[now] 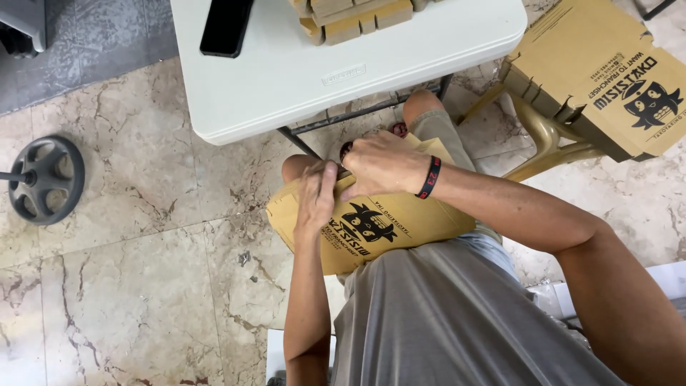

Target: The person repeatedly picks up stacks of flat cardboard boxes from a chair and places them onto a white table. They handle the boxes by hand, aligning them into a growing pile on the table throughout the clip.

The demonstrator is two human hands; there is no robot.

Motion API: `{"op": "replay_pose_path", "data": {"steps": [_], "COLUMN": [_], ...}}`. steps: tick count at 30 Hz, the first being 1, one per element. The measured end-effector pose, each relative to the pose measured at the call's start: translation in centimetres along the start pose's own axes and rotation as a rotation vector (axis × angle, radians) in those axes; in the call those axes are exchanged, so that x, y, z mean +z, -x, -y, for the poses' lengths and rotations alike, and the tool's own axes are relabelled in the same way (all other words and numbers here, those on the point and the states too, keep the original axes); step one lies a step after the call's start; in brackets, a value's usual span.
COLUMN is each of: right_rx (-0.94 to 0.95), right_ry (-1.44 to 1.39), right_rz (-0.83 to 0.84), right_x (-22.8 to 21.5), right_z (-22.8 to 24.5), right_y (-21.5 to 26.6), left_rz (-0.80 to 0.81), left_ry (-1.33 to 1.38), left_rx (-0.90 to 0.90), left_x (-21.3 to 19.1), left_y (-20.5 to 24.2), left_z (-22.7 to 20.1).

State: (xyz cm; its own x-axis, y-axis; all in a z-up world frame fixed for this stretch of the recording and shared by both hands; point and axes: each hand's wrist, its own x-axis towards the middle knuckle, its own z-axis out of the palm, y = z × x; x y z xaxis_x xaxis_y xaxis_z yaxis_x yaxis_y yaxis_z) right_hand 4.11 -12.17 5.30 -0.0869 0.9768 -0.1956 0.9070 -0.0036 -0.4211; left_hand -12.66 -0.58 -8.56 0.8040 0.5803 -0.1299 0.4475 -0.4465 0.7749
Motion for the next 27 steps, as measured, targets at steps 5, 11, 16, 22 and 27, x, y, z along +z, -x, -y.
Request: {"op": "replay_pose_path", "data": {"steps": [5,11,16,22,27], "right_rx": [-0.004,-0.005,0.005,0.067,0.089], "right_ry": [0.017,0.027,0.102,0.219,0.229], "right_rz": [-0.004,0.007,-0.021,0.001,0.023], "right_x": [0.6,0.7,2.4,3.5,3.3], "right_z": [-0.6,-1.4,-2.2,-2.6,-2.5], "right_y": [0.3,-0.2,-1.3,-1.5,-1.3], "left_rz": [-0.039,-0.598,-0.294,-0.057,-0.022], "left_ry": [0.24,0.211,-0.369,0.079,0.941], "left_rx": [0.587,0.973,1.0,0.805,0.619], "left_x": [0.4,1.5,7.2,6.3,6.1], "left_y": [-1.0,4.8,12.0,13.8,15.3], "left_z": [3.5,-6.9,-12.4,-14.7,-13.4]}}
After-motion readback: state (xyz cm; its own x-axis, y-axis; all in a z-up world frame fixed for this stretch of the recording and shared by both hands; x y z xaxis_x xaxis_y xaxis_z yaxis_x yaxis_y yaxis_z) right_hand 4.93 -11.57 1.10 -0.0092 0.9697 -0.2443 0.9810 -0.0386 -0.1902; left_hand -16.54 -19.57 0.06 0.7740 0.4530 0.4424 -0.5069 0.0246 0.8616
